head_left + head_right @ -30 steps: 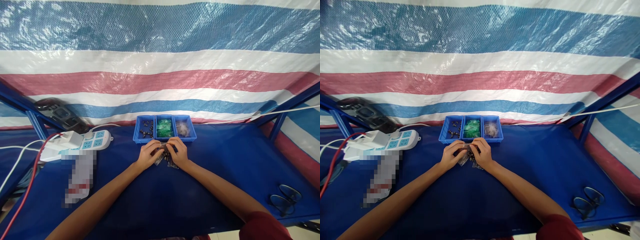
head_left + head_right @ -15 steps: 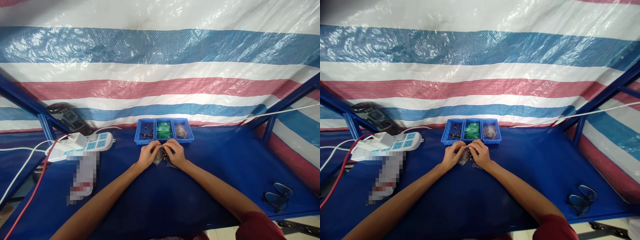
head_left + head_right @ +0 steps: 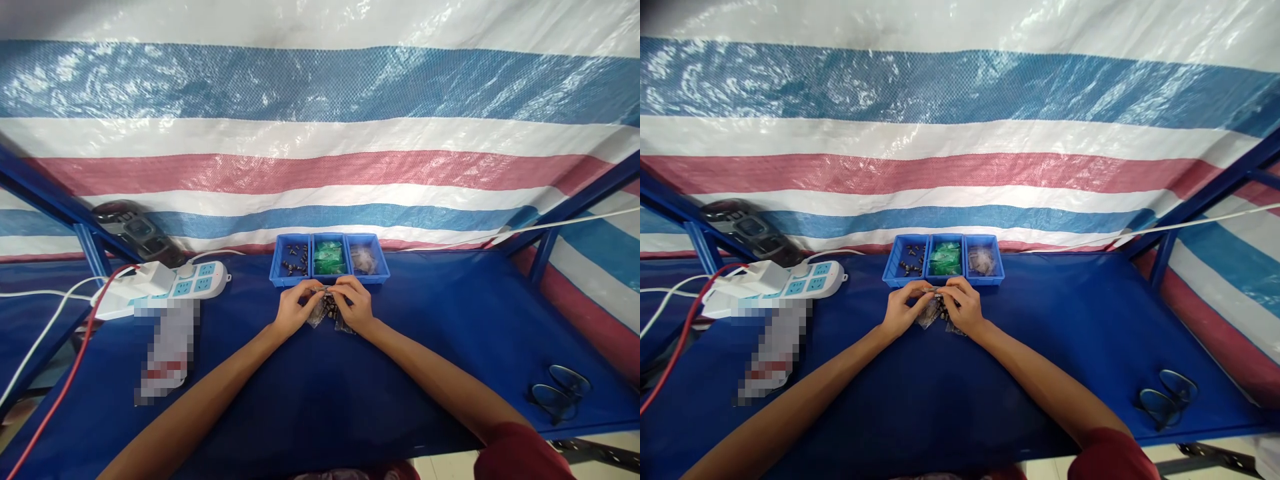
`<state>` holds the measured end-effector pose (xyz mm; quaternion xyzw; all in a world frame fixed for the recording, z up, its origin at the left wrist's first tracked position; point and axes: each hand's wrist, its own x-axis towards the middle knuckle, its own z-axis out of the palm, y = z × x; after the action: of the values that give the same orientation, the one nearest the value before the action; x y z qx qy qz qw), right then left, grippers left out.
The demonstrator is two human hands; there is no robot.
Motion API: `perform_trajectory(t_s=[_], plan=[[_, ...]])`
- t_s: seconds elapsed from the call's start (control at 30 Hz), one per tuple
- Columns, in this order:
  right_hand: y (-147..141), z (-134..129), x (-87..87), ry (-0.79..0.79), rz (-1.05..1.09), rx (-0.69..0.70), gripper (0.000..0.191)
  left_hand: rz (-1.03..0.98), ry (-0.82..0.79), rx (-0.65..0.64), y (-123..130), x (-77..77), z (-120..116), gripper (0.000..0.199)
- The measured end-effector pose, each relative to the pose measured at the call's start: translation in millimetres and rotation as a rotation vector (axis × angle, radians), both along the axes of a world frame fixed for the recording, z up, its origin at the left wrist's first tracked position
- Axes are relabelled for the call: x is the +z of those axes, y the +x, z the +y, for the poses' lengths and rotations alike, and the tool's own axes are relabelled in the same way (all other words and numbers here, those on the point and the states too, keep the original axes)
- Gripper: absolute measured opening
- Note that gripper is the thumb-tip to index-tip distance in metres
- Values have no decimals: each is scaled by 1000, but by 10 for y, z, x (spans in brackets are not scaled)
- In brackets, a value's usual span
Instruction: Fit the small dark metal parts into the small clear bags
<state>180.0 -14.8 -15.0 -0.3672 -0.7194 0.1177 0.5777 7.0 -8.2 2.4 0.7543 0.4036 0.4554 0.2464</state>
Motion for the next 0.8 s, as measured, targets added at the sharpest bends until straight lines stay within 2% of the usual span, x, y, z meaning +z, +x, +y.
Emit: perform_trajectory(t_s=[0.17,0.27,0.37,0.53,0.8], plan=[[17,-44,56,-62,-33,96,24,-1,28,37,-4,-52,32,22],[3,-30,67,-127,-22,69,26,-24,45,49,-14,-86,52,20],[-21,5,56,-165,-14,49,17,-16,69,45,-17,-101,57,15],[-30,29,38,-145,-29,66,19,56,105,52,-7,-96,55,16],[-29,6,30,-123,-98,86,24,252,177,-19,-3,-61,74,34]])
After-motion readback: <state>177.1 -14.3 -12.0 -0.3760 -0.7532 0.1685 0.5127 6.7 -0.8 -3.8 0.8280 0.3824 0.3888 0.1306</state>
